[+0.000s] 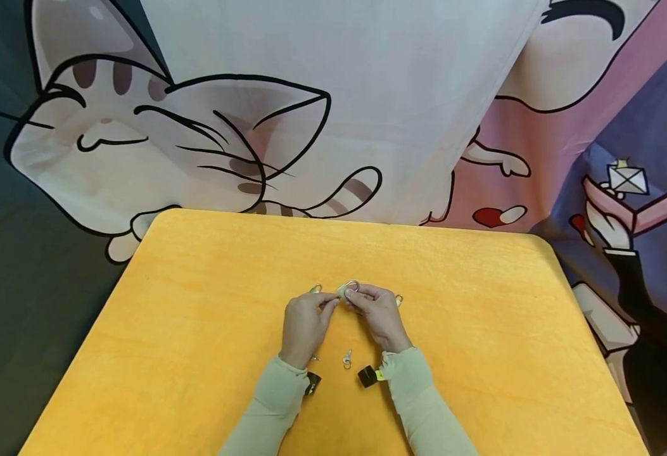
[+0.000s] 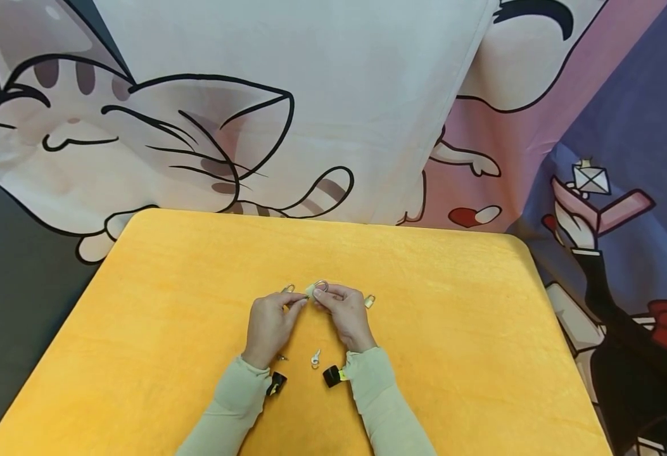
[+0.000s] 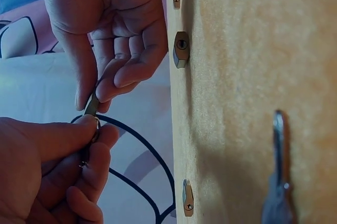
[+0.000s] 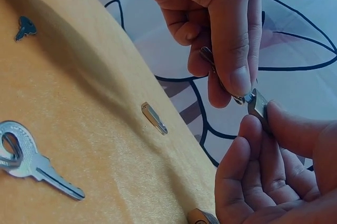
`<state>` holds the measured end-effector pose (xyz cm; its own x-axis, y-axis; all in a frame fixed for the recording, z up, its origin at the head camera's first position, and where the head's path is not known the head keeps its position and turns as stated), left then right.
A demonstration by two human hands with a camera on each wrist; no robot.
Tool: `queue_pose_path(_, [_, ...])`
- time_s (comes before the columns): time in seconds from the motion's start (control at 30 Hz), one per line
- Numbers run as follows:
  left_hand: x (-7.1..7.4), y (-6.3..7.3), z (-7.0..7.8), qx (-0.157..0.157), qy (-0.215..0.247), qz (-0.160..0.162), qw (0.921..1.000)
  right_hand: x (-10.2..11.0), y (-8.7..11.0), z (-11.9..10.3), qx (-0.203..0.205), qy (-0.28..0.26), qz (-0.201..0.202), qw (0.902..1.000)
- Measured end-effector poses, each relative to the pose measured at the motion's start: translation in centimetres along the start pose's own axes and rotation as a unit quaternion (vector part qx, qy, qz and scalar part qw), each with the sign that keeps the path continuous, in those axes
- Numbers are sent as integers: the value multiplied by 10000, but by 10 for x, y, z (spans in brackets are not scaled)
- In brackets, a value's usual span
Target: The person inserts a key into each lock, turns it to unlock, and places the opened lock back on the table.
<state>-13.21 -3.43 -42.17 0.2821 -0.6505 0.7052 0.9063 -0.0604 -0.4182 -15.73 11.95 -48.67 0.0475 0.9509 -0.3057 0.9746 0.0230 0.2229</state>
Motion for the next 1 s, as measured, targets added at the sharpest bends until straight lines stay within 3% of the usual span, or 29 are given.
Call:
queue_pose_path(0.2, [1, 0, 4, -164, -140, 126, 9997, 0, 0, 0, -22, -33, 15, 10000])
queue_pose_path(1.0, [-3, -1, -2, 143, 210, -112, 9996, 2, 0, 0, -100, 135, 49, 9998])
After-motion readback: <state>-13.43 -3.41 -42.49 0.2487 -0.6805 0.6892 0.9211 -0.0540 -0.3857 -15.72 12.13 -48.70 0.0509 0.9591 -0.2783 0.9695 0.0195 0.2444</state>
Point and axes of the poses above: each hand's wrist, its own y-axis away from the middle knuckle, its own x-axis out of the back of the hand, z = x × y, the point moved 8 cm from there along -y, towards the middle knuckle, and after that the axes turned 7 degrees about -y, right-handed, at the moved point
